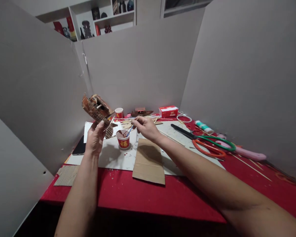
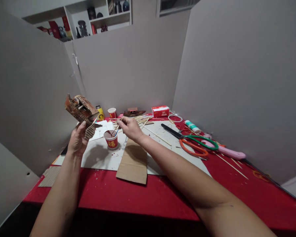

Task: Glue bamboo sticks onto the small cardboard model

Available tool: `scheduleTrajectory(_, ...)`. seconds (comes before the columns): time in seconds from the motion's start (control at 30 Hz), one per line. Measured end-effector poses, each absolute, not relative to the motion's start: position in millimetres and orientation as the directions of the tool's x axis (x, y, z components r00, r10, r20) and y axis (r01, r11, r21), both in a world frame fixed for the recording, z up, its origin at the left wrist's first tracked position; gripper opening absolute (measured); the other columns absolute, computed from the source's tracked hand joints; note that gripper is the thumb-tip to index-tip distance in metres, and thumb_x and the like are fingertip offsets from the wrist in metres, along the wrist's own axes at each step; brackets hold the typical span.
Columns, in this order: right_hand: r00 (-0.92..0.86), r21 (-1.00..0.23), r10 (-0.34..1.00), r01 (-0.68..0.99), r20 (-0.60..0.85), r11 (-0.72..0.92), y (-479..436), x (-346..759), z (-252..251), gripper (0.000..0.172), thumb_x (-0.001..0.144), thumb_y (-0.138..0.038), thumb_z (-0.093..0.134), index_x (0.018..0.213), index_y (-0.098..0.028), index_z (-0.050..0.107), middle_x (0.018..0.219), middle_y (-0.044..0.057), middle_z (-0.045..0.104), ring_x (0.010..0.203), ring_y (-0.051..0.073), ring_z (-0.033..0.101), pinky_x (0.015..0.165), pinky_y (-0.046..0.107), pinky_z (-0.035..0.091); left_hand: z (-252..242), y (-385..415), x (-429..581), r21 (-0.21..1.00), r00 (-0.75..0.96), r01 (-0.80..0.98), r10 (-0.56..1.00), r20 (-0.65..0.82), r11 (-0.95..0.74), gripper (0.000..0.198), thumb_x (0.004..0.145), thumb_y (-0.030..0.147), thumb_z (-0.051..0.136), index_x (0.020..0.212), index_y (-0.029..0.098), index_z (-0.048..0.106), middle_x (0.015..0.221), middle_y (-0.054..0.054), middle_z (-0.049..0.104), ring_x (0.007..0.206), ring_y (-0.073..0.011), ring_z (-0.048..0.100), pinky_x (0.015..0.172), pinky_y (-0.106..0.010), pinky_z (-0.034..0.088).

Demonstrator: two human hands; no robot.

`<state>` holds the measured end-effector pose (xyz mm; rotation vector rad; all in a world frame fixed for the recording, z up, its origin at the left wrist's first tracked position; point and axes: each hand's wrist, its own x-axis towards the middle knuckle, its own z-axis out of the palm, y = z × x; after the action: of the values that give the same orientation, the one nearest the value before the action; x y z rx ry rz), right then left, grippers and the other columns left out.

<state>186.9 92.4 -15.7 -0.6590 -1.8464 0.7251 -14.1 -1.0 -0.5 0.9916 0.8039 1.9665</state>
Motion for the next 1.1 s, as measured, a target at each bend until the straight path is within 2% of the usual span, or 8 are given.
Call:
scheduleTrajectory(0.1, -0.323, -0.755, 0.728, 0.058, 0.604, 0.653, 91.5, 187.3, -16.5, 0.038, 0.087, -0.053, 0.054, 0.069, -0.020, 0.055, 0.063, 0.002, 0.062, 0.047, 0.011, 0.051, 0.050, 0.027, 0.042, 0.0, -0.9, -12.6, 0.790, -0.399, -0.339, 0.839, 0.371, -0.511, 0.037, 0.065, 0.037, 0.086, 0.095, 0.019, 0.071, 0.096, -0.005, 0.075, 0.085, -0.0172, 0.070, 0.080, -0.030, 0.054)
scheduleTrajectory(0.3, -0.211, -0.751, 0.726, -0.066, 0.654, 0.657, 87.2, 186.0, -15.4, 0.039, 0.087, -0.057, 0.057, 0.075, -0.020, 0.055, 0.066, 0.001, 0.064, 0.046, 0.011, 0.052, 0.048, 0.026, 0.042, -1.8, 0.2, -14.2, 0.797, -0.401, -0.308, 0.830, 0.387, -0.520, 0.037, 0.066, 0.036, 0.086, 0.097, 0.020, 0.071, 0.096, -0.006, 0.075, 0.086, -0.0174, 0.070, 0.081, -0.030, 0.054)
scheduleTrajectory(0.5, -0.233, -0.772, 0.747, -0.028, 0.622, 0.635, 87.1, 186.3, -17.4, 0.046, 0.085, -0.063, 0.058, 0.067, -0.021, 0.052, 0.063, 0.002, 0.063, 0.046, 0.011, 0.052, 0.047, 0.026, 0.042, -1.2, 0.7, -16.0, 0.790, -0.412, -0.301, 0.820, 0.398, -0.535, 0.038, 0.063, 0.036, 0.088, 0.094, 0.021, 0.070, 0.092, -0.003, 0.075, 0.084, -0.0170, 0.070, 0.082, -0.030, 0.054)
scheduleTrajectory(0.57, -0.189, -0.771, 0.753, -0.042, 0.630, 0.635, 86.8, 186.7, -17.3, 0.045, 0.086, -0.064, 0.057, 0.071, -0.021, 0.053, 0.065, 0.002, 0.064, 0.047, 0.011, 0.052, 0.047, 0.026, 0.042, -1.4, 0.8, -16.0, 0.793, -0.414, -0.299, 0.821, 0.393, -0.531, 0.038, 0.064, 0.036, 0.087, 0.094, 0.021, 0.070, 0.093, -0.004, 0.075, 0.086, -0.0177, 0.070, 0.084, -0.032, 0.054)
scheduleTrajectory(0.7, -0.215, -0.786, 0.765, -0.017, 0.607, 0.618, 84.9, 186.7, -16.1, 0.046, 0.085, -0.063, 0.058, 0.068, -0.021, 0.051, 0.063, 0.002, 0.063, 0.046, 0.010, 0.052, 0.047, 0.026, 0.043, -1.7, 1.3, -15.7, 0.790, -0.417, -0.290, 0.815, 0.404, -0.540, 0.037, 0.065, 0.036, 0.087, 0.095, 0.021, 0.071, 0.098, -0.005, 0.075, 0.090, -0.0191, 0.070, 0.086, -0.033, 0.054)
scheduleTrajectory(0.87, -0.091, -0.773, 0.769, -0.119, 0.633, 0.623, 83.4, 184.1, -16.1, 0.045, 0.083, -0.063, 0.061, 0.073, -0.020, 0.056, 0.063, 0.001, 0.065, 0.046, 0.010, 0.052, 0.044, 0.023, 0.042, -3.2, 3.7, -16.6, 0.797, -0.433, -0.264, 0.805, 0.405, -0.543, 0.035, 0.065, 0.036, 0.087, 0.092, 0.021, 0.071, 0.096, -0.004, 0.075, 0.085, -0.0162, 0.070, 0.082, -0.030, 0.054)
scheduleTrajectory(1.1, -0.007, -0.841, 0.851, -0.154, 0.525, 0.518, 91.9, 182.9, -19.1, 0.046, 0.078, -0.062, 0.066, 0.066, -0.019, 0.056, 0.059, 0.001, 0.066, 0.041, 0.008, 0.055, 0.037, 0.019, 0.041, -7.4, 5.5, -18.9, 0.799, -0.432, -0.266, 0.808, 0.401, -0.539, 0.038, 0.064, 0.035, 0.087, 0.094, 0.019, 0.070, 0.096, -0.003, 0.075, 0.086, -0.0160, 0.070, 0.088, -0.032, 0.052)
